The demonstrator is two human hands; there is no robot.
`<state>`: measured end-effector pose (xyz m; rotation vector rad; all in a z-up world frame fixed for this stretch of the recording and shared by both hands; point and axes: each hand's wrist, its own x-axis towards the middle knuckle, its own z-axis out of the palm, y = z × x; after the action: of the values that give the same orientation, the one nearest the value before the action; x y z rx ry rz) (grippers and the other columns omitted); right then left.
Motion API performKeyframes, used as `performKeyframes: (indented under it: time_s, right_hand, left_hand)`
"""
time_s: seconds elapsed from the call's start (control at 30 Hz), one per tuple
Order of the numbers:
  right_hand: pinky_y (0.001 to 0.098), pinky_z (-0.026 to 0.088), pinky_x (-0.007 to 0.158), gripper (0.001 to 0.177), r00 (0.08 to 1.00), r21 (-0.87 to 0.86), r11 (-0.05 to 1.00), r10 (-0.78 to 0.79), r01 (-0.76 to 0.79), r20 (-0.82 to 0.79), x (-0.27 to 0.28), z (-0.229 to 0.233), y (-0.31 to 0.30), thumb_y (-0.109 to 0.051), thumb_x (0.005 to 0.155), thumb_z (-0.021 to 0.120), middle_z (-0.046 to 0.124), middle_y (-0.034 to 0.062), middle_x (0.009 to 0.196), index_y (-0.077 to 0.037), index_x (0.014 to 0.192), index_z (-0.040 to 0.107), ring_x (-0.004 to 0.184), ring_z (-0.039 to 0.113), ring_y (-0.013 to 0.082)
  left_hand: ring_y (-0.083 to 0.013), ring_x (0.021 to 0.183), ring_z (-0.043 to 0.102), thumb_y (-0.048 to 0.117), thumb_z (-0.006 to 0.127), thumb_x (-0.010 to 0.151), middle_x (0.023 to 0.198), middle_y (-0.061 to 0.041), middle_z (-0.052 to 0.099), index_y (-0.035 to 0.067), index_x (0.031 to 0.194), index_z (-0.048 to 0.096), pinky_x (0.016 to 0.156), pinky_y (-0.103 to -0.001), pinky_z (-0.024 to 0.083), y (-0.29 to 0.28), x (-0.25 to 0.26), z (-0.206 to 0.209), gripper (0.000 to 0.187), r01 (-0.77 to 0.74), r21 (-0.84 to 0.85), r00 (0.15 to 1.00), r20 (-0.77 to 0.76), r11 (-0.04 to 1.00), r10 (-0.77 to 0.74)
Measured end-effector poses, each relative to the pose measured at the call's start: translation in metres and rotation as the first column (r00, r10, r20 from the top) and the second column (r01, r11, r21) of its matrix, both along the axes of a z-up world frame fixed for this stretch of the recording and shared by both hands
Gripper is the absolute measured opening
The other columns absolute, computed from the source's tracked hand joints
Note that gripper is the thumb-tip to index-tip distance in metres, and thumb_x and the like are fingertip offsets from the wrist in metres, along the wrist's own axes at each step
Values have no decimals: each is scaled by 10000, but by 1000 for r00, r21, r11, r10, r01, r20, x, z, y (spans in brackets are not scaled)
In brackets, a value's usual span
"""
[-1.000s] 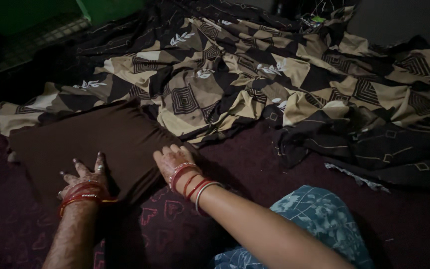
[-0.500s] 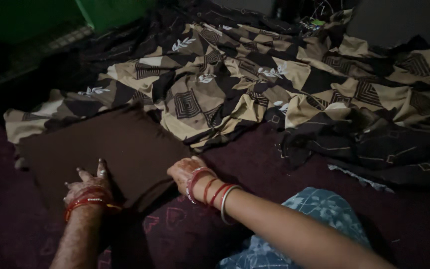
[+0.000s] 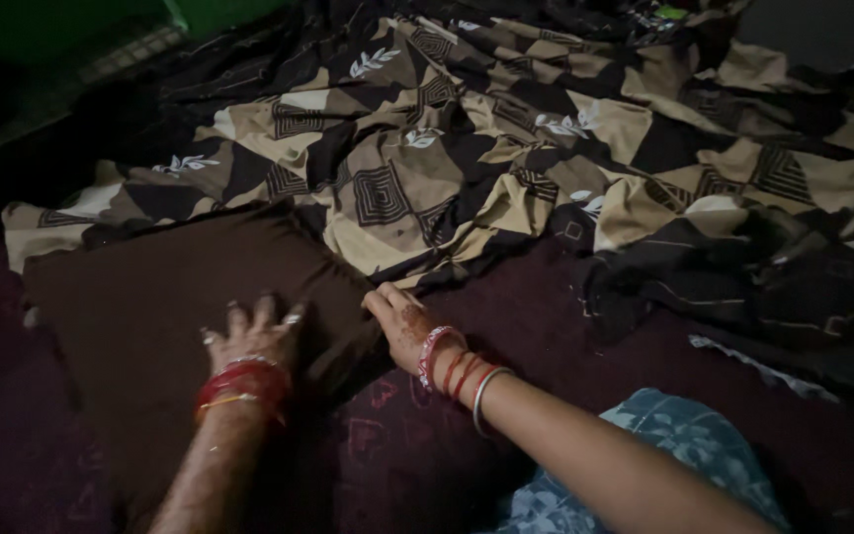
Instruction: The person folds a brown fabric garment on a patterned bedspread by hand.
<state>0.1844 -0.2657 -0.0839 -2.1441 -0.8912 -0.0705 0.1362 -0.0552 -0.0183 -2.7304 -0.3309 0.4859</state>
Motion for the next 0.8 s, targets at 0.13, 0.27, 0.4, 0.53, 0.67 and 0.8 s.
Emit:
performKeyframes:
  time_s: [0.13, 0.27, 0.4, 0.53, 0.67, 0.8]
  right_hand:
    - [475, 479, 974, 490, 999, -9, 1000, 0, 0, 37, 5, -8, -4, 134, 747, 522, 549, 178, 1195, -59, 1197, 548, 1172, 562, 405]
    - [480, 470, 971, 427, 976, 1, 1000, -29, 30, 215, 8, -12, -7, 73, 747, 535, 588, 216, 1208, -41, 1158, 563, 1166, 551, 428]
    - [469, 501, 966, 212, 999, -122, 993, 1, 5, 54, 7, -9, -10, -47, 909, 514, 651, 156, 1124, -70, 1106, 589, 1145, 602, 369]
    - [486, 499, 936, 279, 999, -176, 984, -18, 11, -36, -3, -2, -16, -59, 855, 499, 665, 131, 1141, -92, 1107, 612, 1142, 612, 358]
    - [493, 491, 952, 357, 993, -259, 965, 13, -43, -115, -9, 12, -20, -54, 818, 520, 665, 137, 1191, -99, 1154, 632, 1182, 604, 358]
    - [476, 499, 1000, 473, 975, -300, 937, 128, -178, -179, -6, 23, -34, -59, 831, 536, 691, 176, 1229, -112, 1289, 646, 1182, 640, 367]
  left_hand:
    - [-327, 1615, -10, 380, 499, 1032, 1752, 116, 28, 570, 1576, 213, 1138, -851, 18, -29, 24, -3, 644, -16, -125, 994, -113, 992, 2]
    - [-309, 1590, -92, 685, 413, 977, 1732, 101, -77, 533, 1601, 73, 1108, -850, -22, -44, 22, 9, 727, -89, -147, 982, -177, 985, 63]
    - [-287, 1597, -116, 789, 405, 924, 1731, 109, -66, 527, 1602, 98, 1113, -834, -37, -43, 21, 14, 788, -126, -161, 980, -176, 979, 97]
    - [-277, 1607, -105, 789, 441, 906, 1742, 119, -46, 532, 1599, 145, 1129, -829, -31, -42, 18, 16, 796, -120, -148, 984, -147, 982, 98]
    - [-280, 1603, -130, 802, 449, 896, 1739, 130, -72, 539, 1596, 122, 1134, -824, -37, -45, 17, 20, 816, -139, -145, 980, -160, 980, 115]
    - [-306, 1570, -169, 767, 559, 848, 1723, 116, -119, 544, 1589, 101, 1104, -822, -33, -39, 16, 24, 899, -154, -176, 978, -166, 972, 125]
